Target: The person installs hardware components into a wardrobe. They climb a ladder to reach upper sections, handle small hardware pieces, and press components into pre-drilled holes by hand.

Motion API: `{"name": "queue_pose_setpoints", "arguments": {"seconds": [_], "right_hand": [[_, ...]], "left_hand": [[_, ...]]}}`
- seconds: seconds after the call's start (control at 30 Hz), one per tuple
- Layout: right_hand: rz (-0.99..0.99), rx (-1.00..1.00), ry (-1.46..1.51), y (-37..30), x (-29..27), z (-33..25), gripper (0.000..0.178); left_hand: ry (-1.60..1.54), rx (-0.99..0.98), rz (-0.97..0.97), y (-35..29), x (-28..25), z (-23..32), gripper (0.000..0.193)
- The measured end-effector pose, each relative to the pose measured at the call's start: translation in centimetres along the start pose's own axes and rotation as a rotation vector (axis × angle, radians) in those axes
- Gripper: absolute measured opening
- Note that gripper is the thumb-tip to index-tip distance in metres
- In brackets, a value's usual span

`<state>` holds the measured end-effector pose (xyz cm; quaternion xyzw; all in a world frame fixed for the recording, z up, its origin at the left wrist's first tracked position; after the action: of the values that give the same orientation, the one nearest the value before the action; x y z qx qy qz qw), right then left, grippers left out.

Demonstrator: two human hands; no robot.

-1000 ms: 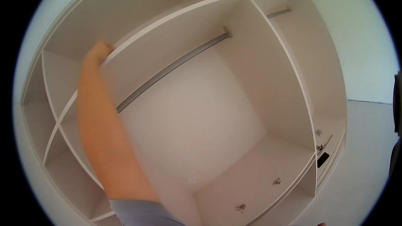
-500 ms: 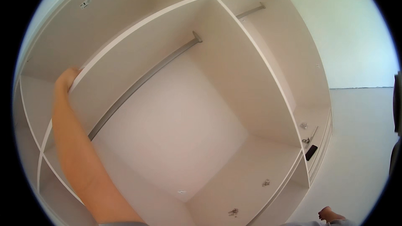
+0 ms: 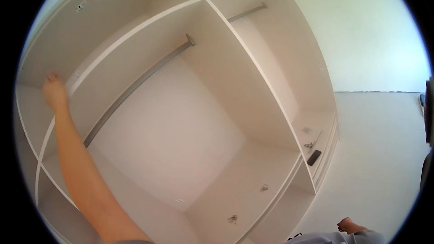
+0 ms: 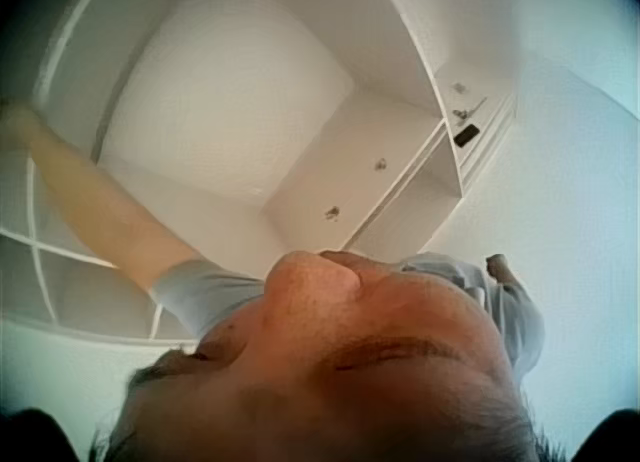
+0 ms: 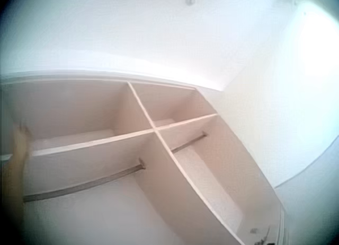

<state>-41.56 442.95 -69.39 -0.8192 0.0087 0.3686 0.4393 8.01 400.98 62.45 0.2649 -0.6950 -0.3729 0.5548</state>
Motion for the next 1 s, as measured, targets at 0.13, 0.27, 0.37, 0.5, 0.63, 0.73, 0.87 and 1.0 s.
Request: {"name": "queue_pose_setpoints", "arguments": {"seconds": [0.13, 0.27, 0.37, 0.5, 0.63, 0.73, 0.87, 1.0], "right_hand": [[0.110, -0.375, -0.523, -1.7, 1.9, 2.8, 0.036], [0.224, -0.228, -0.409, -4.9, 2.5, 6.8, 0.013], [0.219, 0.361, 0.680, -11.1, 2.0, 9.1, 0.011], [0.246, 0.565, 1.056, -20.6, 1.1, 8.3, 0.010], [0.252, 0.692, 1.017, -25.1, 1.9, 13.3, 0.012], [0.266, 0.792, 0.966, -26.6, 1.4, 15.2, 0.013], [0.312, 0.794, 0.944, -25.9, -0.9, 16.3, 0.018], [0.340, 0.702, 0.990, -22.3, -5.2, 11.2, 0.019]], "left_hand": [[-0.358, -0.423, -0.088, -6.5, -5.3, 5.9, 0.035], [-1.144, -1.193, -0.582, -24.9, -16.2, 20.0, 0.028], [-0.903, -2.070, -1.203, -44.4, -28.9, 30.5, 0.010], [-0.288, -2.964, -1.438, -65.3, -49.9, 35.8, 0.025], [0.192, -3.085, -1.310, -68.7, -59.5, 40.8, 0.030], [-0.371, -3.181, -1.173, -68.8, -57.8, 40.0, 0.030], [-0.537, -3.203, -1.089, -64.5, -52.3, 40.8, 0.035], [-0.614, -3.213, -1.108, -67.9, -50.5, 39.7, 0.031]]}}
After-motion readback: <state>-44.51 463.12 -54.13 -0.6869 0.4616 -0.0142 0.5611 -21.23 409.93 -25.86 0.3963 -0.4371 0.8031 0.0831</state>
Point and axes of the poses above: each hand's wrist, its own y-axis towards the middle knuckle, its own x-axis out of the palm, z = x × y, the point moved 2 cm from there along y, towards the middle knuckle, and after that the axes turned 13 degrees about z, right-handed, at the moved point
